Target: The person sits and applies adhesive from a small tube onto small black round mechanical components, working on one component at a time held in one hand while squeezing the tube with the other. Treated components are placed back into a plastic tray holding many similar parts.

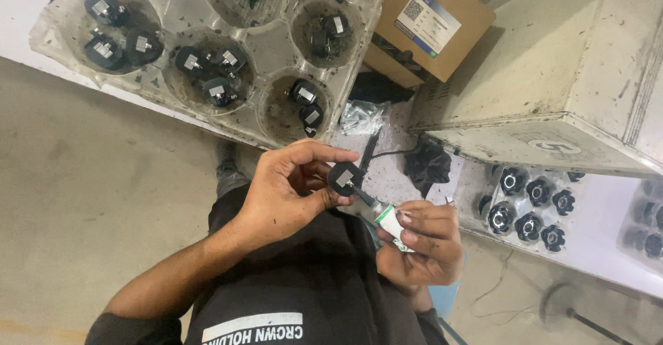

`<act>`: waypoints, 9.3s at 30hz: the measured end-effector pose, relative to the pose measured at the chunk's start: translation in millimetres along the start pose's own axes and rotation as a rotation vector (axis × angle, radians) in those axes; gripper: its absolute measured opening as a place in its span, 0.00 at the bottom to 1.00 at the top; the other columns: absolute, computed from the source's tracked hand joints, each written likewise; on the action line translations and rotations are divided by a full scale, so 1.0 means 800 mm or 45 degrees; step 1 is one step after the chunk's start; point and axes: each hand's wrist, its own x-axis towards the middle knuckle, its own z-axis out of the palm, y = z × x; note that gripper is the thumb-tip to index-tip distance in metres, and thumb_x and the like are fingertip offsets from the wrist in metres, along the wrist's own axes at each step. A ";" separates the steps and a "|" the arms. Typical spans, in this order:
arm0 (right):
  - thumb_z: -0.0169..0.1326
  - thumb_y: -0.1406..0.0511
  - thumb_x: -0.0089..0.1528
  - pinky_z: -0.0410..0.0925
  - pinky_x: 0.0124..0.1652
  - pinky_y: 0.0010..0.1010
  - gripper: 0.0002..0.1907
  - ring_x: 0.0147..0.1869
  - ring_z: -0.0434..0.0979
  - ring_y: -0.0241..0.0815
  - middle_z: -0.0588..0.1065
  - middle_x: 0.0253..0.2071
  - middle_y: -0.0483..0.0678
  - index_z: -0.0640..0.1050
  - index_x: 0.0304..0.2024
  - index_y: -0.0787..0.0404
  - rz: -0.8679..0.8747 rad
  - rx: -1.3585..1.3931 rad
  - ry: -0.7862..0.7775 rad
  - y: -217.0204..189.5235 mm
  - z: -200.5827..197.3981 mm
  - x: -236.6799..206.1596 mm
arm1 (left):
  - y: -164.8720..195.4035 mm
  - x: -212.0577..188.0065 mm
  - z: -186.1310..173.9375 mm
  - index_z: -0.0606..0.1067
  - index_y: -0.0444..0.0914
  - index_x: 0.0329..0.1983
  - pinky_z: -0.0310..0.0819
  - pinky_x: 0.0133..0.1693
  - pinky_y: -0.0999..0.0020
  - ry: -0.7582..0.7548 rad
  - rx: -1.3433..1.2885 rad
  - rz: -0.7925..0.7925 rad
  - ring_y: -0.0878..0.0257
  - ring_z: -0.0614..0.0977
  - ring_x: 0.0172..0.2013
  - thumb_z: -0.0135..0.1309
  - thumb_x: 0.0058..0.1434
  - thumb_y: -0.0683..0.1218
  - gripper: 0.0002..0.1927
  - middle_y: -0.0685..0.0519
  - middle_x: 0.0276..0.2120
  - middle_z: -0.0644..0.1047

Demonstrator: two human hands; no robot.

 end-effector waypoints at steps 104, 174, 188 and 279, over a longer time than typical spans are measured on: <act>0.70 0.68 0.63 0.73 0.44 0.30 0.19 0.40 0.70 0.37 0.69 0.33 0.46 0.69 0.44 0.60 0.346 0.087 0.346 0.028 -0.003 0.003 | 0.034 0.040 -0.078 0.82 0.41 0.43 0.75 0.34 0.58 0.486 2.122 0.474 0.54 0.81 0.37 0.71 0.46 0.46 0.19 0.48 0.40 0.75; 0.64 0.78 0.52 0.80 0.39 0.40 0.22 0.42 0.81 0.51 0.75 0.37 0.54 0.68 0.42 0.60 0.075 0.250 0.151 0.033 0.051 -0.010 | -0.022 0.005 -0.028 0.76 0.30 0.55 0.86 0.54 0.65 0.230 -0.019 0.466 0.62 0.82 0.54 0.58 0.61 0.26 0.19 0.48 0.56 0.75; 0.66 0.79 0.51 0.78 0.35 0.36 0.23 0.40 0.75 0.42 0.76 0.37 0.50 0.69 0.41 0.59 0.046 0.099 -0.025 0.035 0.061 0.000 | -0.021 0.007 -0.043 0.76 0.31 0.60 0.86 0.50 0.72 0.150 0.051 0.339 0.67 0.81 0.49 0.58 0.60 0.26 0.24 0.50 0.52 0.73; 0.67 0.69 0.61 0.73 0.34 0.29 0.19 0.39 0.74 0.41 0.69 0.38 0.47 0.68 0.43 0.60 0.296 -0.021 0.587 0.026 0.037 -0.016 | 0.057 0.115 -0.108 0.81 0.40 0.37 0.75 0.38 0.52 -0.395 1.903 0.575 0.47 0.79 0.38 0.67 0.44 0.46 0.15 0.48 0.32 0.74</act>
